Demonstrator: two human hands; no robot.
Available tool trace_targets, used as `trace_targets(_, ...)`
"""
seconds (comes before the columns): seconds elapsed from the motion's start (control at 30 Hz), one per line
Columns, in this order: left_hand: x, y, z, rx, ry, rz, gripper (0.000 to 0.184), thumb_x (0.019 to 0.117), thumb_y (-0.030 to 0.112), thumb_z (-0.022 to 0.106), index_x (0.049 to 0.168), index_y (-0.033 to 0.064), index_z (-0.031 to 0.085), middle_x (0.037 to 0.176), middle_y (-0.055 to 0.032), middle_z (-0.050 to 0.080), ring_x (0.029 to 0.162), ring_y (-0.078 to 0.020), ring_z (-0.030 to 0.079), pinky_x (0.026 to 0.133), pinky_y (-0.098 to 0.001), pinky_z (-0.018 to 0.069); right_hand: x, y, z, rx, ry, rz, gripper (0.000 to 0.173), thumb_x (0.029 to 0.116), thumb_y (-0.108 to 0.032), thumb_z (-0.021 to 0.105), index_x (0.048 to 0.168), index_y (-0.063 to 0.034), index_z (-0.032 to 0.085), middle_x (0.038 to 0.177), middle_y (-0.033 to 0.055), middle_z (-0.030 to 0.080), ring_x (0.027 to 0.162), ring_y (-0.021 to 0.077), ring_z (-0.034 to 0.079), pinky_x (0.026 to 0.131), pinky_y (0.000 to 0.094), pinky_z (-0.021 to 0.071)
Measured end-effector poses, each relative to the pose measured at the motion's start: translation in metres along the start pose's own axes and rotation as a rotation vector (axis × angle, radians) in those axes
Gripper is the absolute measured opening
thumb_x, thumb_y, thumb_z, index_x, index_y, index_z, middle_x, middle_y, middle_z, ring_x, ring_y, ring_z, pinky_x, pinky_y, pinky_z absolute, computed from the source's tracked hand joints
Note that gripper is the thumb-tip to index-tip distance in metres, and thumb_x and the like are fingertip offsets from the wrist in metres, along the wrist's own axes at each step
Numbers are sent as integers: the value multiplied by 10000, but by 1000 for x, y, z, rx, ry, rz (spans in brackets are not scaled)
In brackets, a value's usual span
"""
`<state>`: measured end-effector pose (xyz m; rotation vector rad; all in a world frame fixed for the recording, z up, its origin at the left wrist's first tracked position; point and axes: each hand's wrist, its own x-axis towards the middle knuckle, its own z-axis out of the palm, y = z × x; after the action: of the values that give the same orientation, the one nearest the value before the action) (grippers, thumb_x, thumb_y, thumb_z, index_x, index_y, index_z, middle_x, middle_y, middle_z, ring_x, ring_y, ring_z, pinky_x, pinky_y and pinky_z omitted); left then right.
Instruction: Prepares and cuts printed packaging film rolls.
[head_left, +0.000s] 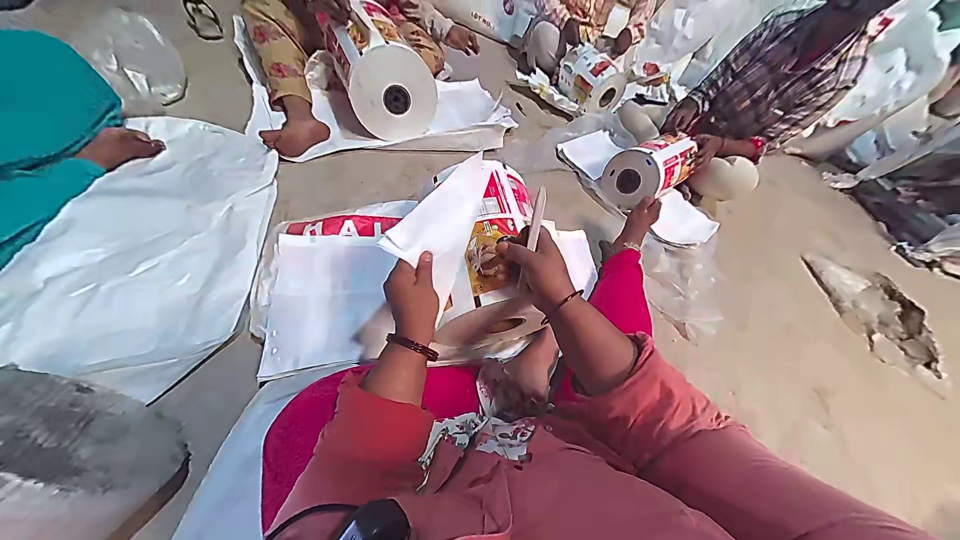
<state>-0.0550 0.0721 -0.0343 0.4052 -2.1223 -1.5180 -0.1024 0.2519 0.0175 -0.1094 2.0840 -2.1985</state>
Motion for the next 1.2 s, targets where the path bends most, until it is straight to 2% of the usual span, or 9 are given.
trace_targets(0.2,10,-6,-5,-80,76,-61,371,1079,298,529,1273,-2,630,1175,-172,704,1154,-235,665,1045,-490,488,3,-4,-3,24,-53,80,308,989,-90,650,1206,-30,440,832,105,615,563,167,609,521,308,560)
trace_targets(0.27,6,-2,-4,-23,74,-37,363,1078,288,534,1229,-22,645,1114,-187,714,1105,-260,683,1015,-507,500,9,-12,-5,-26,-64,154,458,987,-141,656,1362,-72,402,847,90,602,543,132,551,489,281,499)
trace_targets(0.37,-1,5,-5,95,41,23,357,1076,271,537,1122,-56,672,993,-218,717,1003,-321,705,927,-556,520,36,-27,-12,-415,2,158,646,958,-116,629,1537,-95,342,1038,140,636,692,176,580,608,347,507)
trace_targets(0.43,-2,6,-4,111,14,57,347,1078,263,530,1107,-49,680,980,-214,719,987,-313,710,917,-546,529,68,-39,-24,-772,28,63,597,955,-166,653,1498,-61,430,1170,203,667,953,309,672,828,517,552)
trace_targets(0.5,-2,3,-3,94,-1,117,329,1065,245,550,1132,-43,692,993,-205,733,985,-299,720,923,-531,543,98,-51,-32,-1014,32,-2,560,947,-185,659,1470,-66,498,1246,239,647,1092,396,656,927,618,513)
trace_targets(0.73,0,2,4,106,-63,186,318,931,242,723,1101,-26,727,983,-178,755,958,-285,741,890,-521,571,159,-65,-21,-1378,-29,26,554,905,-207,750,1425,-141,571,1230,260,651,949,404,716,830,605,584)
trace_targets(0.87,2,-1,3,62,-64,188,245,952,229,700,1000,-6,752,868,-140,743,813,-231,717,784,-478,570,159,-64,-7,-1463,-20,3,516,924,-219,732,1412,-126,594,1256,253,658,1168,452,635,949,668,496)
trace_targets(0.97,4,-4,2,19,-55,188,221,965,223,683,960,13,751,787,-96,715,712,-169,676,708,-412,560,158,-61,0,-1510,-22,-31,468,942,-211,693,1392,-117,604,1227,228,687,1171,443,645,948,680,492)
trace_targets(1.2,3,-5,2,-22,-37,197,281,1001,266,657,917,11,740,789,-100,714,739,-177,694,730,-417,567,148,-74,25,-1713,-37,-12,280,938,-151,626,1201,-67,679,1153,238,698,1104,460,664,822,700,515)
